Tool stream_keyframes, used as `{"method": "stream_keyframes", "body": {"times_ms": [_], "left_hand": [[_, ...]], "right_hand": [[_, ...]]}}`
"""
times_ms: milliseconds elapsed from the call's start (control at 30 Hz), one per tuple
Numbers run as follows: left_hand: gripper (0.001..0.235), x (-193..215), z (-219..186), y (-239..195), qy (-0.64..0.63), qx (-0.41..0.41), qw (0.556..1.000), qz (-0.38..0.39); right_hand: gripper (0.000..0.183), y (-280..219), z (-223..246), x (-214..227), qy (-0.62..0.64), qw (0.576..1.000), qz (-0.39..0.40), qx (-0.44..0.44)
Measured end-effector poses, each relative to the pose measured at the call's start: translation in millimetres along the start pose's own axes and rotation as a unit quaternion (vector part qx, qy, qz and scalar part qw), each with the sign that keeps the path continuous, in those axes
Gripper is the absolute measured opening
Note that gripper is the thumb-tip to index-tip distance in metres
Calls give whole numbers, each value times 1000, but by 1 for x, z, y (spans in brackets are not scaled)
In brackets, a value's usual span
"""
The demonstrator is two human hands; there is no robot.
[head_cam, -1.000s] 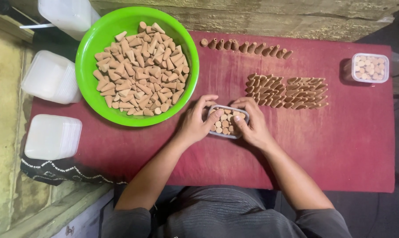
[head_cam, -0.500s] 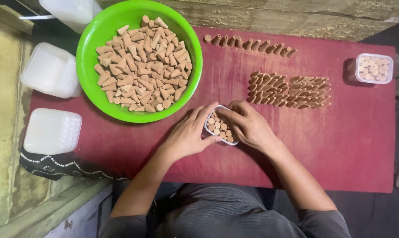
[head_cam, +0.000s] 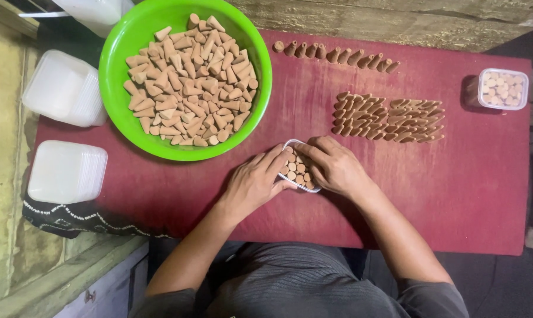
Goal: Packaging incense cones into small plastic containers and closing the lids
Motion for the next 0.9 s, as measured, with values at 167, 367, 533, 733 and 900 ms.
{"method": "stream_keyframes", "body": {"times_ms": [167,367,533,733,900], "left_hand": [[70,13,-7,-2,-12,3,1000,-25],[25,10,18,-54,23,15,990,-137],[39,63,61,-98,96,-2,961,-258],[20,176,91,-69,186,91,911,-355],[18,161,129,-67,129,136,928,-322]], "right_hand": [[43,3,10,10,-15,1000,4,-16],[38,5,14,23,-48,998,-44,8],[26,30,19,33,14,996,-69,56],[17,103,55,26,49,991,-79,97],[9,179,110,-24,24,978,-32,203]]}}
Point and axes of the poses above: each hand's wrist, its own y-axis towards the middle knuckle, its own x-axis out of the back of the hand, z = x × y, the point moved 7 cm from there along y, towards the middle knuckle, and after that the axes turned 1 degree about -y, right-handed, at the moved point
